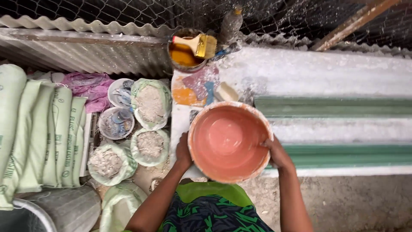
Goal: Cleaning a work surface with a scraper and sponge, then mixing plaster by hand and applying it to a mold.
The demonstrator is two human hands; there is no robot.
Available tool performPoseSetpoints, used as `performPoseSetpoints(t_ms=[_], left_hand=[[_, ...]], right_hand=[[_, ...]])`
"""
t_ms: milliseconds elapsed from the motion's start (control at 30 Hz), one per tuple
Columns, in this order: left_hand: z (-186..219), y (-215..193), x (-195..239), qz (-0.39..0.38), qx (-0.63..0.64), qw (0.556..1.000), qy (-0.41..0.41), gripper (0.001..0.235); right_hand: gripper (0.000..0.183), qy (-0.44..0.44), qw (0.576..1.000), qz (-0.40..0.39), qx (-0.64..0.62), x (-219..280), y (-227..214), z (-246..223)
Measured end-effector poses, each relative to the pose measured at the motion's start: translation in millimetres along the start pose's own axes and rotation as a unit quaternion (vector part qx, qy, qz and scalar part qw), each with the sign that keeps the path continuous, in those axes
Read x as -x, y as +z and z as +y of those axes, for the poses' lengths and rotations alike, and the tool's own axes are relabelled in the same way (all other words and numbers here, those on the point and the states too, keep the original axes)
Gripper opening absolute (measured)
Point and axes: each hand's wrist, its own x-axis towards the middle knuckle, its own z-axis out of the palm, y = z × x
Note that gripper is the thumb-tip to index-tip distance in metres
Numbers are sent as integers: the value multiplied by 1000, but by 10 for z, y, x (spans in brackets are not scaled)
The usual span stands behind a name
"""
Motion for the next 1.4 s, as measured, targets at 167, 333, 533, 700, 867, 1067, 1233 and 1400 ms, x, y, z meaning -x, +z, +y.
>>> performPoseSetpoints(t_ms=[167,333,533,700,867,1067,1233,1400], left_hand=[[300,-457,153,11,-116,992,-42,43],[338,-816,-554,108,-220,969,-19,45],[983,-1189,-1570,69,-311,936,146,59],[1986,-1551,-1970,163,141,976,-13,70],[2363,-1626,-2681,165,365,894,-202,34],[2535,-2061,-2503,185,273,942,-57,15],[2518,-2129,-2282,190,82,978,-5,15],[2306,-1938,-2377,154,-104,983,-12,51]], right_hand=[[78,53,998,-30,-28,-289,-164,14],[80,103,988,-113,-25,-630,-44,-107],[85,59,969,-193,146,-904,167,-451],[81,146,951,-200,187,-907,257,-644],[76,168,931,-214,245,-1019,237,-667],[76,157,935,-214,234,-1010,209,-688],[91,223,919,-170,278,-1073,193,-652],[80,207,929,-184,245,-1049,235,-750]])
